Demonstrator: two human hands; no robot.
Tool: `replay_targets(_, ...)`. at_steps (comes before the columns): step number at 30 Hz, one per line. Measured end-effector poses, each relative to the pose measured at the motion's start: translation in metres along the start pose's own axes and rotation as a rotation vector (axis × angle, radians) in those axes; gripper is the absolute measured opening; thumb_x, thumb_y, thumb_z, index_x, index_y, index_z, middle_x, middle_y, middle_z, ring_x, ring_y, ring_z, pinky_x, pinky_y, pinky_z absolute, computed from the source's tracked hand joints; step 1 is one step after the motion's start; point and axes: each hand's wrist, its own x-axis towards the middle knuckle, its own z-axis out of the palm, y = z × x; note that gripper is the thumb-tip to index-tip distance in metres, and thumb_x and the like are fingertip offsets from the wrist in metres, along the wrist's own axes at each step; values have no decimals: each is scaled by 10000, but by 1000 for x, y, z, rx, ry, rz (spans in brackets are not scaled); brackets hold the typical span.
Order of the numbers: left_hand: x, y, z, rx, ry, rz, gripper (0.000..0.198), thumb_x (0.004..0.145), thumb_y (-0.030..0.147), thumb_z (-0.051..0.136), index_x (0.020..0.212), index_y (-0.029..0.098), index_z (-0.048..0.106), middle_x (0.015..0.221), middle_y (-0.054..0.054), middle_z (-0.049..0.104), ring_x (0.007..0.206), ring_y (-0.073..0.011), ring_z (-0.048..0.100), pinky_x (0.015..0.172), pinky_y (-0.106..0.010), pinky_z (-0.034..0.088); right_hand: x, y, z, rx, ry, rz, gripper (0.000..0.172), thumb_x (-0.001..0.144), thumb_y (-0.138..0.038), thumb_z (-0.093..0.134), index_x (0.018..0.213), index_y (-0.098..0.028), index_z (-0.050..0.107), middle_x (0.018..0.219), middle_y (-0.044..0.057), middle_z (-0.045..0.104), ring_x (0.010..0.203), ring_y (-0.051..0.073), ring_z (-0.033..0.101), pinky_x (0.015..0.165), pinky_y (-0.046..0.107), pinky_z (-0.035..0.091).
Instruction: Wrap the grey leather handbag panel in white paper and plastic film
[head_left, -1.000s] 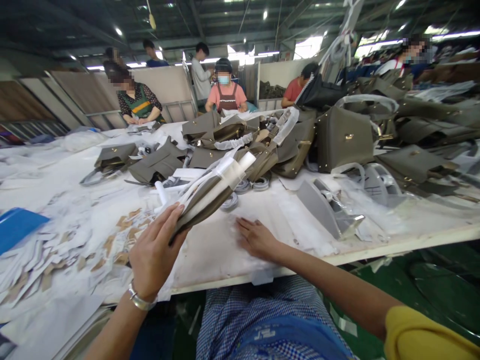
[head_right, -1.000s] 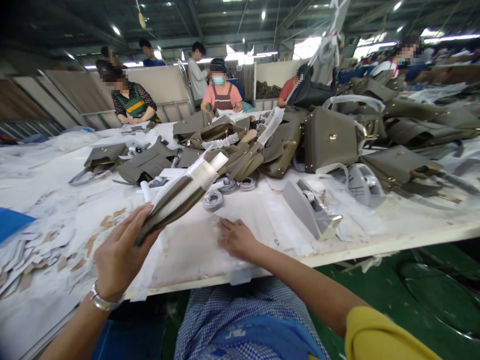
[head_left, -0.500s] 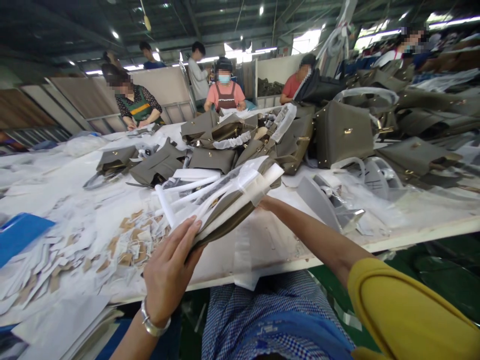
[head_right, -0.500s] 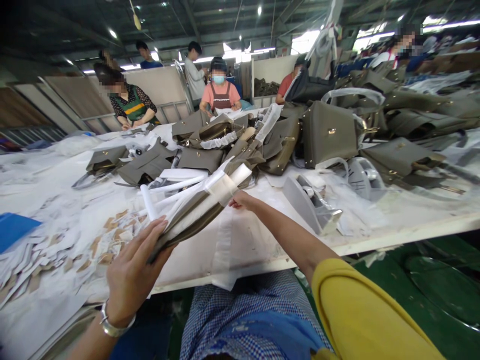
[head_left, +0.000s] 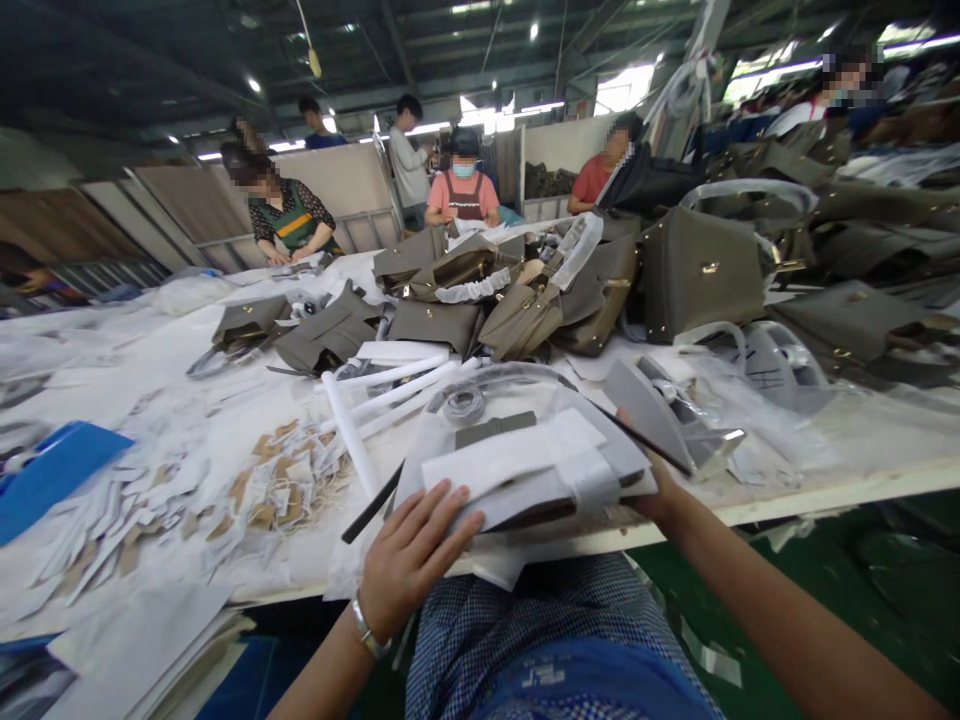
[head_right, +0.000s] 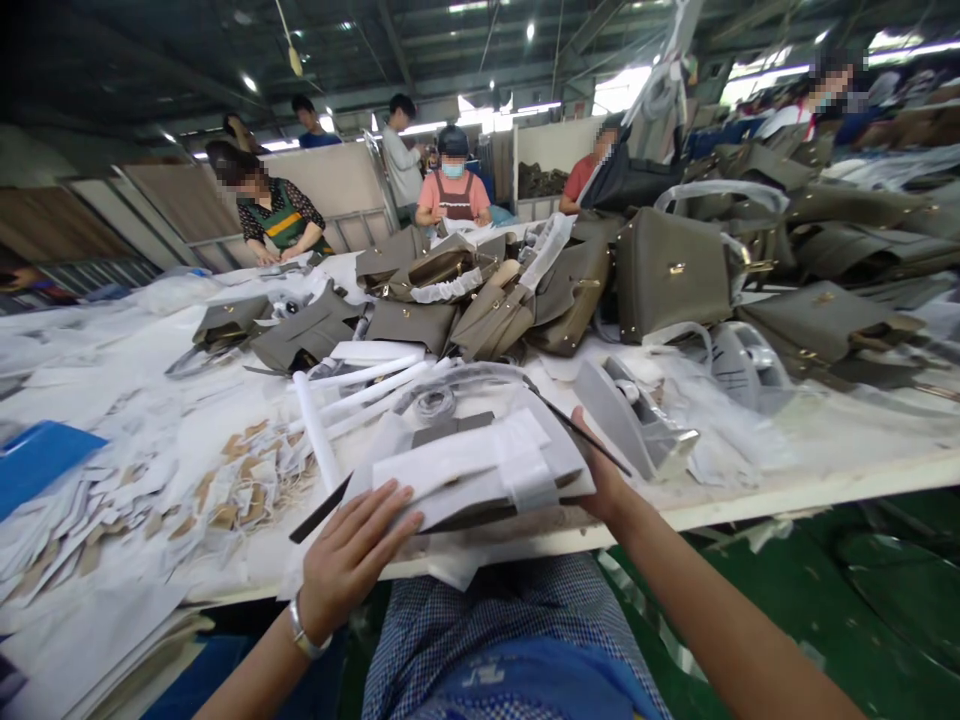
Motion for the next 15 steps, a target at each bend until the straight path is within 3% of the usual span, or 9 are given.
replay_targets(3, -10, -1, 25, -48, -2, 51, 396, 935, 123, 530, 1318, 219, 564, 1360, -63, 575, 1340, -263, 461, 1061, -432, 450, -13, 3, -20, 164, -69, 247, 838, 964, -646, 77, 1176, -95, 671, 845, 181, 699, 771, 272, 692, 729, 391, 559)
replay_targets(5, -18, -2, 39, -72, -10, 65, 410, 931, 121, 540, 1325, 229, 558, 1355, -42, 580, 1339, -253, 463, 1071, -427, 442, -17, 6, -30, 69, -67, 309, 732, 929, -685, 277, 1158, -123, 687, 923, 159, 707, 814, 274, 687, 777, 403, 562)
replay_targets(8, -29, -4, 54, -98, -28, 81, 412, 941, 113, 518, 1332, 239, 553, 1342, -18, 591, 1335, -234, 469, 1077, -406, 434, -17, 1, -40, -395, 149, 73, 505, 869, -554, 513, 1139, -170, 700, 1115, 126, 676, 1053, 292, 633, 963, 443, 502)
replay_targets(10, -31, -6, 59, -112, -37, 77, 413, 944, 120, 517, 1337, 240, 548, 1339, -15, 593, 1336, -226, 468, 1082, -395, 426, -10, -12, -38, -585, 292, -117, 408, 897, -451, 499, 1130, -182, 698, 1204, 108, 639, 1139, 275, 589, 1035, 433, 453)
replay_targets(11, -30, -8, 61, -119, -38, 81, 413, 942, 130, 528, 1340, 240, 545, 1339, -15, 593, 1336, -224, 467, 1086, -392, 422, -3, -21, -33, -603, 293, -182, 374, 920, -414, 474, 1118, -190, 699, 1215, 94, 634, 1125, 252, 594, 1028, 403, 457)
replay_targets(13, -25, -12, 64, -129, -40, 110, 416, 939, 145, 542, 1343, 244, 541, 1348, -8, 587, 1337, -217, 466, 1092, -386, 413, 19, -39, -16, -552, 156, -199, 326, 940, -375, 470, 1095, -206, 702, 1171, 62, 656, 1017, 199, 634, 931, 319, 504)
replay_targets(15, -21, -16, 67, -134, -43, 140, 406, 949, 150, 525, 1344, 245, 540, 1368, 2, 571, 1341, -213, 459, 1096, -384, 405, 53, -50, 6, -506, -30, -109, 300, 928, -348, 514, 1122, -206, 694, 1165, 41, 664, 995, 170, 640, 883, 262, 510)
